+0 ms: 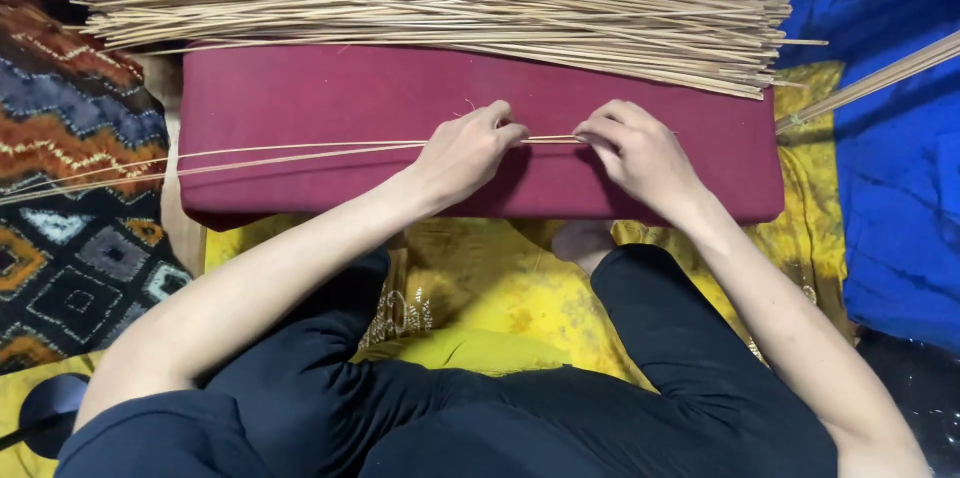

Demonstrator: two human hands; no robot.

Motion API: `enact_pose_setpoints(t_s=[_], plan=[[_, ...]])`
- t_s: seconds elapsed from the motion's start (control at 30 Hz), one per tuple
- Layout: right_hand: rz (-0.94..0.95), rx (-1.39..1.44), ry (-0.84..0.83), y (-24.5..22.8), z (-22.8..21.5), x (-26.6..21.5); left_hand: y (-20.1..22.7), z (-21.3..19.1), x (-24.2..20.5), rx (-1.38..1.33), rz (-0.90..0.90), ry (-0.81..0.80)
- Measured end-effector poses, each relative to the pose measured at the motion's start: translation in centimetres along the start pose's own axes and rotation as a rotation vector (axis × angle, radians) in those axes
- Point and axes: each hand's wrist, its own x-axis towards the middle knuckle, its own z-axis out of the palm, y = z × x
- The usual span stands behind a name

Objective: Bundling thin wooden sticks together using a thin tie or string.

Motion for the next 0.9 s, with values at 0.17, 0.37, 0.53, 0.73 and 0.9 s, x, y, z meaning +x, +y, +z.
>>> enact_pose_setpoints(t_s=[0.17, 0.37, 0.53, 0.73, 0.9], plan=[[0.066, -0.011, -0.031, 1.6, 1.2, -1.2, -1.3, 2.6, 0.4, 0.173, 0.068, 0.038], [0.109, 0.000, -0.036, 3.1, 2.4, -1.8, -1.5, 3.8, 1.0, 0.178, 0.044, 0.052], [0.142, 0.030, -0.033, 3.1, 2.4, -1.8, -1.5, 3.8, 1.1, 0.107, -0.016, 0.001], [0.091, -0.064, -0.074, 3.1, 2.4, -2.1, -1.0, 3.1, 1.2, 0.158, 0.074, -0.021], [0.052, -0.209, -0.060, 4.6, 2.1, -3.1, -0.8, 2.8, 1.0, 0.296, 0.157, 0.033]])
